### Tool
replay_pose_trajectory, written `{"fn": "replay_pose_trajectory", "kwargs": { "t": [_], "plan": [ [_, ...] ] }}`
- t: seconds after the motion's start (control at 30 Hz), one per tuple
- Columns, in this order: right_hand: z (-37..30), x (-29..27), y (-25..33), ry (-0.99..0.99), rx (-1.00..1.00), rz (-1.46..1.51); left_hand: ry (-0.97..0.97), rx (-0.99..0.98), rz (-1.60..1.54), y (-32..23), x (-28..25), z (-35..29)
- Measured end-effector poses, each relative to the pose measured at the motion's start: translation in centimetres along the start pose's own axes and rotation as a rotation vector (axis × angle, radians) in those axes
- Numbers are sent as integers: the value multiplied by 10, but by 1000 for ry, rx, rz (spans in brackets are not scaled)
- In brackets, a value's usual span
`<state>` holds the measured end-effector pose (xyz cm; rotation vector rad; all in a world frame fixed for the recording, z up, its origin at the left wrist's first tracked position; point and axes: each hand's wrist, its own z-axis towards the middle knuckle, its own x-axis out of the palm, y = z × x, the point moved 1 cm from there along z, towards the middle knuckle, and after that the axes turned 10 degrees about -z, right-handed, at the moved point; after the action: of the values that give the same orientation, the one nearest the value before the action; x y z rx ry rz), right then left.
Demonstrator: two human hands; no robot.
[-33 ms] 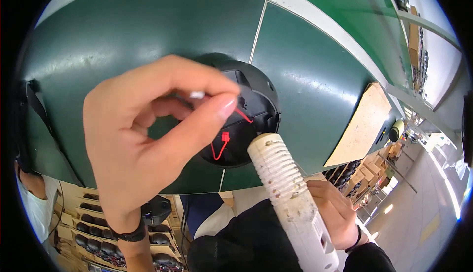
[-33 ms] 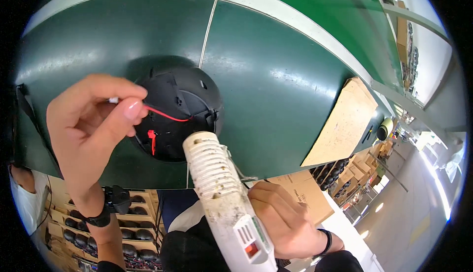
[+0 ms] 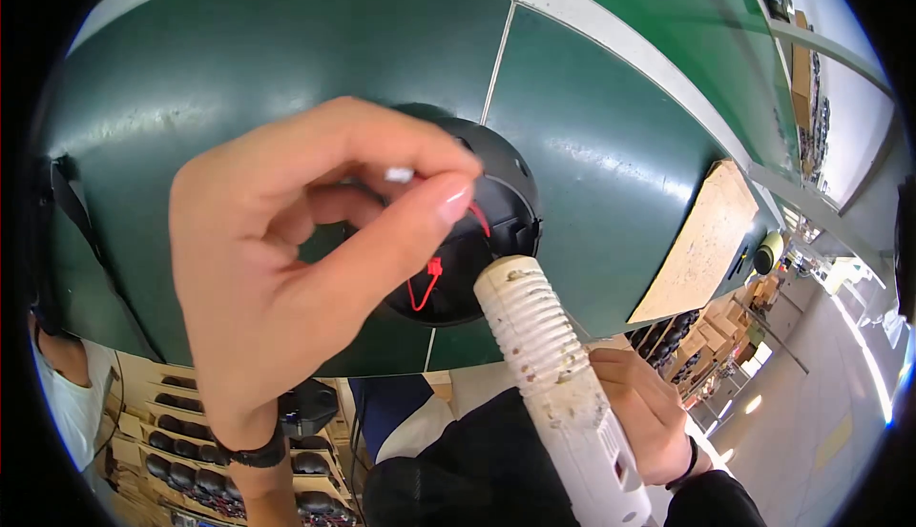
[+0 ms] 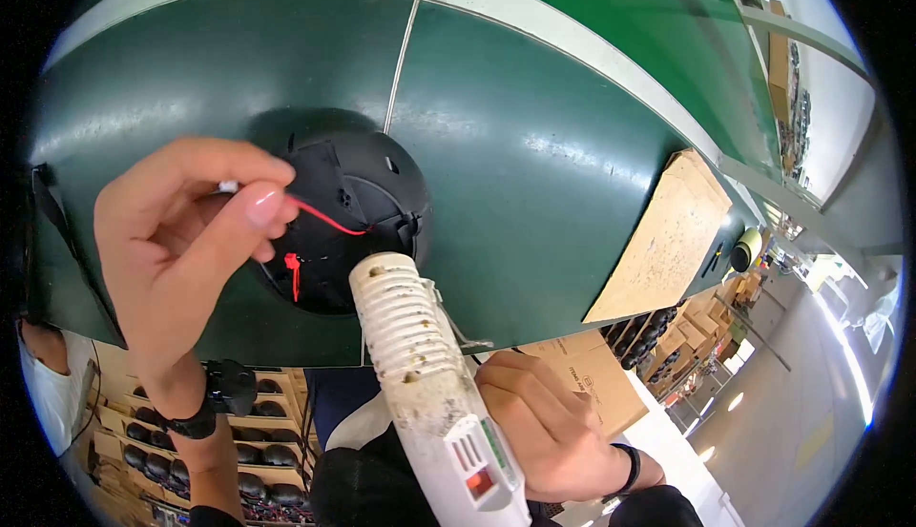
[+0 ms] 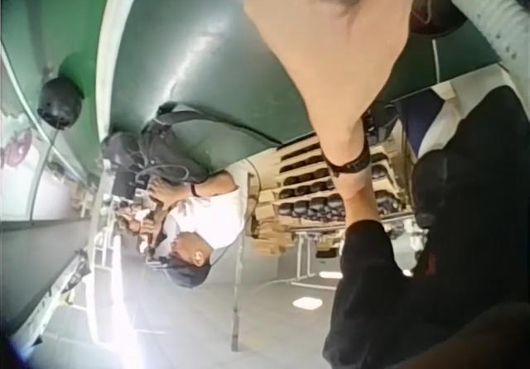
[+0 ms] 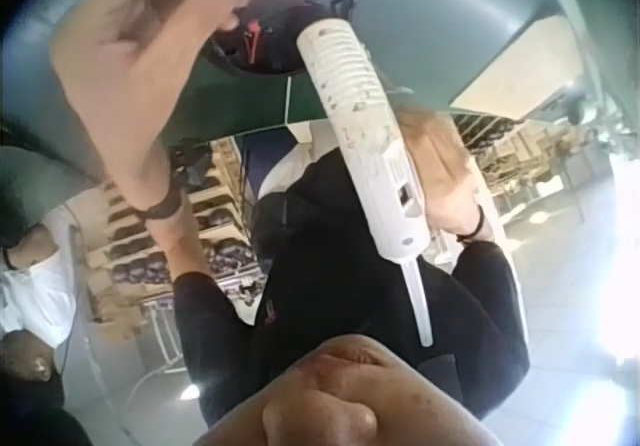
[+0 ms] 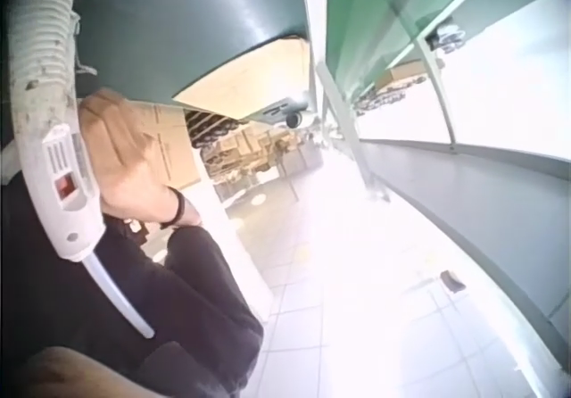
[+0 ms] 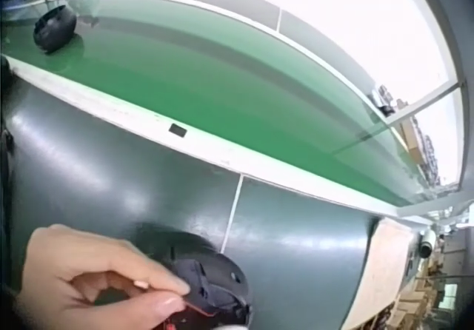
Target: Apply glue to a circular plastic housing using a hot glue gun and attach internal wiring.
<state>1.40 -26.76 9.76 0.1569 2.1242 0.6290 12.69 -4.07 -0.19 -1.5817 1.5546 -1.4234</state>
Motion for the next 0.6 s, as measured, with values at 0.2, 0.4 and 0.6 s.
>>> {"fn": "replay_pose_trajectory", "kwargs": {
  "t": [0.2, 0.4, 0.6],
  "plan": [
    [-1, 12, 6, -96, 13, -35, 64, 40, -76, 4, 9, 5],
    [-5, 13, 4, -90, 102, 5, 14, 16, -35, 8, 8, 0],
    [-6, 0, 6, 14, 170, 2, -63, 61, 33, 7, 3, -7]
  ]
}}
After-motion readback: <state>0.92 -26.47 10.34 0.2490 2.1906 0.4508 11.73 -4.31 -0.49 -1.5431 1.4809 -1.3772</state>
